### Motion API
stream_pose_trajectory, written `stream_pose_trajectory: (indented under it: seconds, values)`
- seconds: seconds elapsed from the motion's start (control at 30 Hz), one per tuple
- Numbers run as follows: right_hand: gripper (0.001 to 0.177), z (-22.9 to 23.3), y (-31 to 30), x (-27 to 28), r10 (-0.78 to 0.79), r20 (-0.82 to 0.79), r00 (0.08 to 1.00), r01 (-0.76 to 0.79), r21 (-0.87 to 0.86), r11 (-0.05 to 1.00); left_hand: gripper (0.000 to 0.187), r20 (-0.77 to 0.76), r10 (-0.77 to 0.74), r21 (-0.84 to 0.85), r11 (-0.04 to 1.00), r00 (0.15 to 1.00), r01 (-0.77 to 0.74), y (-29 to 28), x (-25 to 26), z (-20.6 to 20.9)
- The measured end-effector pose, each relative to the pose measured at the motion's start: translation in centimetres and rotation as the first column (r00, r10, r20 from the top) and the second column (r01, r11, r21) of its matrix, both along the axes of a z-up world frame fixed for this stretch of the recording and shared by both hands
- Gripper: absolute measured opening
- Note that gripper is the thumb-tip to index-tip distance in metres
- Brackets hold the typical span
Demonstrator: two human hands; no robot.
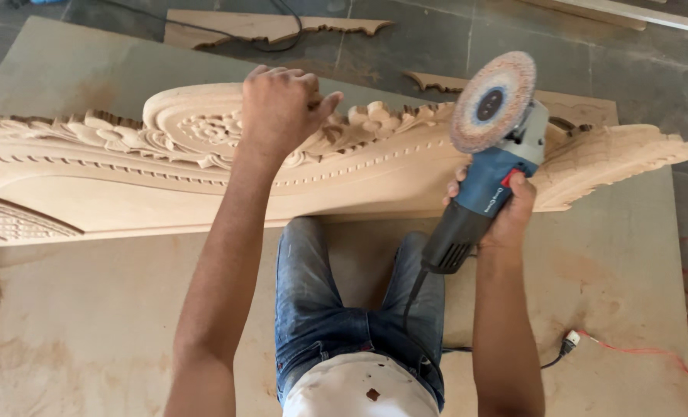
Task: The person uses an angle grinder with a sanding disc to smooth the surface of a large, ornately carved wooden piece. They hold the tool with their right hand and guide it along the carved details while kneeling on the floor.
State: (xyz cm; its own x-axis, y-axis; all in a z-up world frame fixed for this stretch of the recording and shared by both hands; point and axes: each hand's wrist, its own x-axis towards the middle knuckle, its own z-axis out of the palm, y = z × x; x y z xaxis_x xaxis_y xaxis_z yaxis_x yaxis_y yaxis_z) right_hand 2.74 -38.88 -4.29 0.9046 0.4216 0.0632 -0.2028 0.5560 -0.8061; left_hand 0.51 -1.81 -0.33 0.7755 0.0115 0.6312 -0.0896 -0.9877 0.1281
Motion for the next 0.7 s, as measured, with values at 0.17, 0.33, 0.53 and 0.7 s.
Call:
stream_pose_trajectory:
  seconds: [0.17,0.33,0.53,0.7]
  values:
    - [0.079,-0.8,-0.4,-0.2,0.018,0.010,1.000,-0.018,0.032,0.999,0.048,-0.032,0.049,0.035,0.998,0.998,-0.048,-0.2,0.2,-0.3]
    - [0.086,-1.3,-1.1,-0.4,-0.036,0.037,0.999,0.037,-0.019,0.999,0.049,-0.002,0.069,0.087,0.994,0.998,-0.068,-0.2,0.3,-0.7]
    - [0.088,-0.2,-2.8,0.4,0.027,0.065,0.998,-0.024,-0.040,0.999,0.050,-0.086,0.071,0.043,0.997,0.994,-0.067,-0.4,0.9,-1.3]
    - [0.082,2.3,-3.7,1.4,-0.055,0.101,0.993,0.061,-0.058,0.996,0.046,0.064,0.053,0.066,0.996,0.996,-0.058,0.0,0.3,-1.2]
